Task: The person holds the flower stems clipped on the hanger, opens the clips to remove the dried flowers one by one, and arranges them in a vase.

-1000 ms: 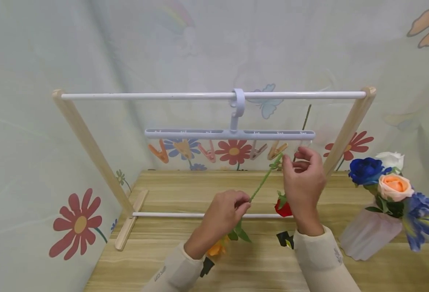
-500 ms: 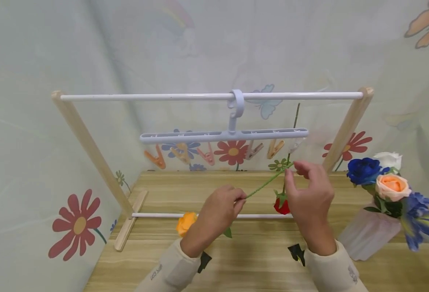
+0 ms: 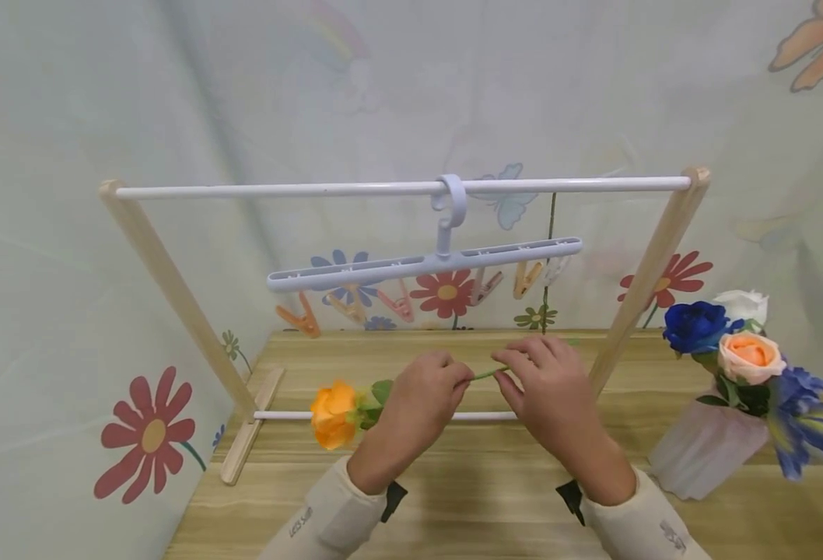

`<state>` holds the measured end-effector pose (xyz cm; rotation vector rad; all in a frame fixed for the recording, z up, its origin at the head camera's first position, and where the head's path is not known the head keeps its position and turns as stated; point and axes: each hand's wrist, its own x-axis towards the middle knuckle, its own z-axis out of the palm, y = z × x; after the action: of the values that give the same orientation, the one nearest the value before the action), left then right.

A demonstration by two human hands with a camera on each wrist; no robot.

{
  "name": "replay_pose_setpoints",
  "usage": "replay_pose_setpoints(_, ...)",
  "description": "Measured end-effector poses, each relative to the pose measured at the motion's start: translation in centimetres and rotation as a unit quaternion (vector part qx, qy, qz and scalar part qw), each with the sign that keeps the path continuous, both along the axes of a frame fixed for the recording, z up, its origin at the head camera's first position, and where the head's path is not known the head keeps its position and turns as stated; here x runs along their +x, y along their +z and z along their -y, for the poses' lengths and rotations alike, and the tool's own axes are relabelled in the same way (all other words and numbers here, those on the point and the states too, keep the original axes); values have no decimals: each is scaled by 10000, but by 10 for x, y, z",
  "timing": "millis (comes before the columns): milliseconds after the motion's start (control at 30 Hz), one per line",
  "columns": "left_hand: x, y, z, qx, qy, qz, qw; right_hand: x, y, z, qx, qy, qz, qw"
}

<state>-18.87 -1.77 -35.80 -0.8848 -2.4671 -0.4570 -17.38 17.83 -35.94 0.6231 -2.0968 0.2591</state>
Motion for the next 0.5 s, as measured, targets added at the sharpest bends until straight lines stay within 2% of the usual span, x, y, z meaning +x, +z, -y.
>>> replay_pose_setpoints(133,2,2,-2,-193,-90,-305,9993,0,-5,4,419,259,248,9985)
replay_pose_setpoints(267,4,1,-4,-461,-141,-580,9971,2,-11,7,490,369,385,9974)
replay_pose_setpoints(500,6,-2,-9,-586,56,-573,9966,6,-15,9,512,149,571,9969)
